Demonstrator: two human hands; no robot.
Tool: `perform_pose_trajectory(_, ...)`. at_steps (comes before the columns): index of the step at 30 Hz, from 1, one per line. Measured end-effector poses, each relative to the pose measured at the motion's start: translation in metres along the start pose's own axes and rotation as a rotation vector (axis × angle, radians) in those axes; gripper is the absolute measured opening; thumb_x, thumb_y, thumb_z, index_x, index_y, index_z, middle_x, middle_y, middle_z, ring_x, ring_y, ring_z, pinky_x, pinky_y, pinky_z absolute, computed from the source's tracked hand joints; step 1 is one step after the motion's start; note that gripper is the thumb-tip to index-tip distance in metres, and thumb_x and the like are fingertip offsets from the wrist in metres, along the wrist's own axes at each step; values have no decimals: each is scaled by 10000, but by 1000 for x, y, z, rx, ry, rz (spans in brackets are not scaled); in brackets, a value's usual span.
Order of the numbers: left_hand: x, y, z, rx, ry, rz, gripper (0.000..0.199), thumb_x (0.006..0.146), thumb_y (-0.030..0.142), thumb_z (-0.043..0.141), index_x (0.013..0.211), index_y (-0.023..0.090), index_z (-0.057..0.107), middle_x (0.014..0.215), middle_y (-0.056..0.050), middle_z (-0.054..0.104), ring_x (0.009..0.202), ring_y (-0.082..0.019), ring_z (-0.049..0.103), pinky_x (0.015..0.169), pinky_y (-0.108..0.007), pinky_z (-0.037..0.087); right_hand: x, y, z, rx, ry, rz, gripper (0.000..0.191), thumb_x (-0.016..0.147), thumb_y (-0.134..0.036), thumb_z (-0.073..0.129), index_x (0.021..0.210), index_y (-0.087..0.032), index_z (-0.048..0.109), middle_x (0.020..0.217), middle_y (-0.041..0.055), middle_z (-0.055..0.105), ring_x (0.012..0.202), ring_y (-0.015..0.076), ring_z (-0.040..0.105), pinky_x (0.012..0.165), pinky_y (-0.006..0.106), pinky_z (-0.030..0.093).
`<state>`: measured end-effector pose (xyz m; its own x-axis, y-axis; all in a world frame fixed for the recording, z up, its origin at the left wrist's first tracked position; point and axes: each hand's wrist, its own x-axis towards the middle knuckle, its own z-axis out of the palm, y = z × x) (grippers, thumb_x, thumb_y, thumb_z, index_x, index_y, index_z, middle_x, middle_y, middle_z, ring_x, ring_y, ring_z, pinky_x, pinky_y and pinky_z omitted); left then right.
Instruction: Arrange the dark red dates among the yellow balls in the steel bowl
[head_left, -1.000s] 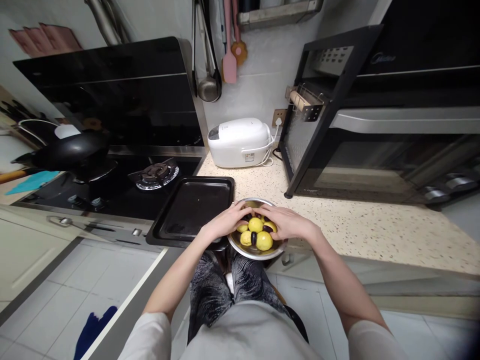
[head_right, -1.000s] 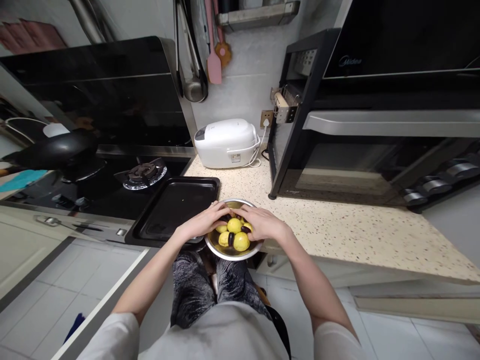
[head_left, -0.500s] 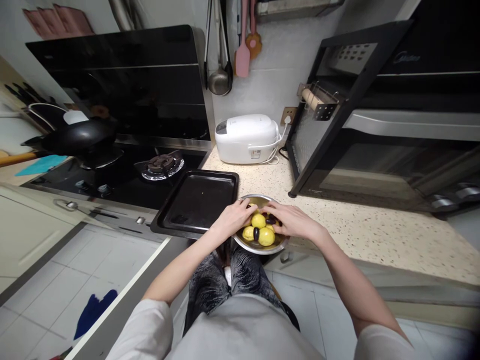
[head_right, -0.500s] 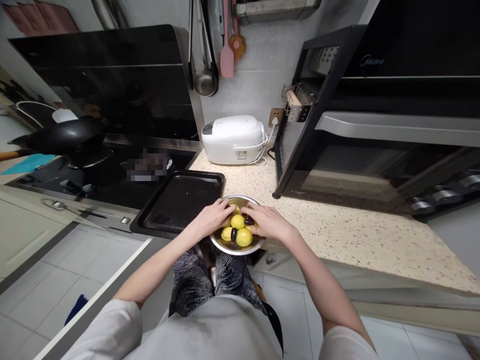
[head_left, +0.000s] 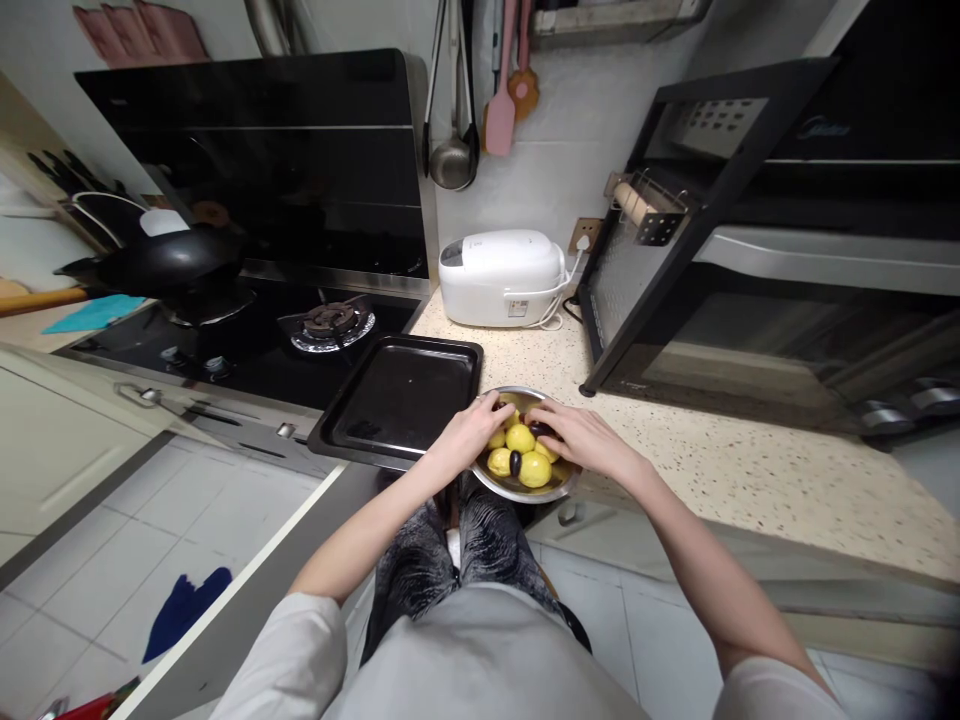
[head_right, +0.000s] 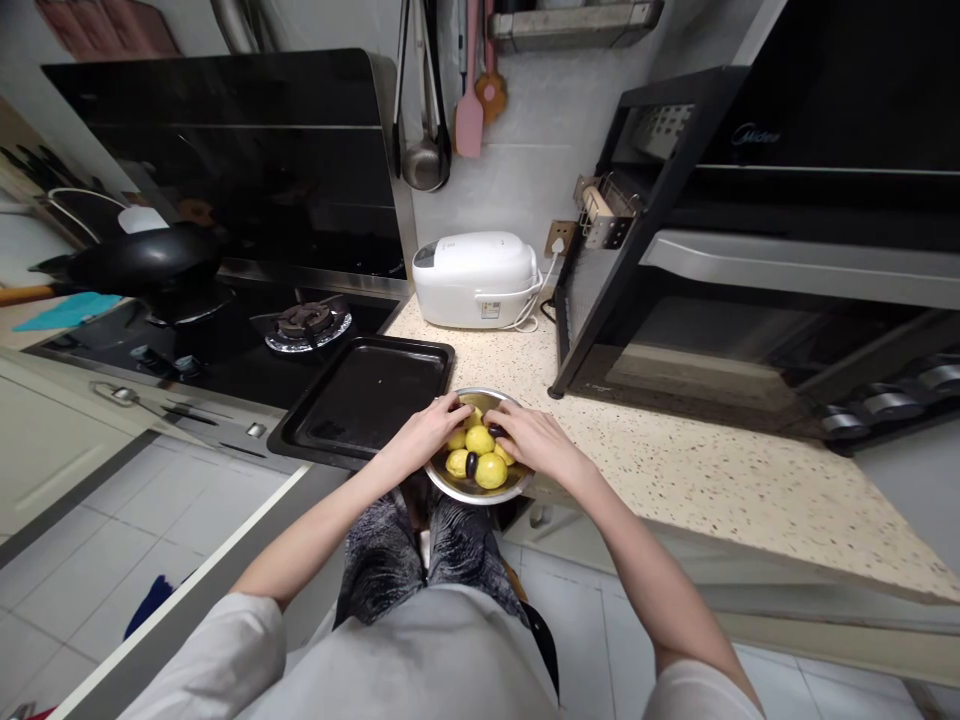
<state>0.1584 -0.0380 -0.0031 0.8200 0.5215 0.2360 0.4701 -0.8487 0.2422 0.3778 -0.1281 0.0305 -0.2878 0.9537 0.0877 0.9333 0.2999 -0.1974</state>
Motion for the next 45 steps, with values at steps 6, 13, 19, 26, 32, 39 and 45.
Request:
perform_pose_trajectory(6,-5,-15,-9,-470,271,-28,285,1022,258,587,1302,210,615,1192,-86,610,1012,-203,660,892,-321,587,4,4,1,42,-5,-4,311,925,-137,600,1195,-259,695,1265,93,689,992,242,704,861,382,561)
perform_pose_trajectory(13,-48,-89,-26,-400,482,-312,261,966,230,647,1226,208,665,1087,-66,656,986,-205,660,951,-340,545,10,15,-3,135,-14,-48,248,907,-134,591,1098,-253,695,1167,64,715,960,229,691,832,340,515)
perform_pose_trajectory(19,-105,-134,-38,-71,361,-677,288,985,202,615,1272,191,627,1153,-96,619,1066,-232,678,979,-366,552,24,36,-7,261,-36,-44,167,894,-251,604,1018,-224,712,1047,66,724,769,195,653,724,326,505)
perform_pose_trajectory(26,-128,-138,-40,4,250,-761,280,1013,204,572,1287,203,634,1178,-96,624,927,-194,697,859,-315,578,96,-4,-27,377,-57,-264,172,905,-283,620,1025,-222,728,1039,70,722,802,193,647,706,306,506)
perform_pose_trajectory(32,-129,-128,-43,96,137,-710,210,991,200,609,1181,183,696,1172,-110,658,1139,-260,634,1007,-360,534,186,-93,12,306,-319,-489,195,772,-82,732,932,-193,726,993,35,703,758,146,624,725,270,463)
perform_pose_trajectory(39,-137,-115,-57,160,91,-662,251,1009,165,551,1219,175,689,1215,-128,668,1190,-286,606,1024,-418,503,234,-140,55,311,-402,-563,232,758,-17,726,917,-186,723,1000,26,698,847,160,664,780,271,495)
perform_pose_trajectory(45,-136,-94,-64,228,263,-584,400,1033,164,477,1428,162,543,1407,-172,590,1303,-319,548,1024,-461,467,230,-118,44,420,-495,-526,470,821,-51,669,1265,-205,658,1231,61,699,840,135,716,753,260,548)
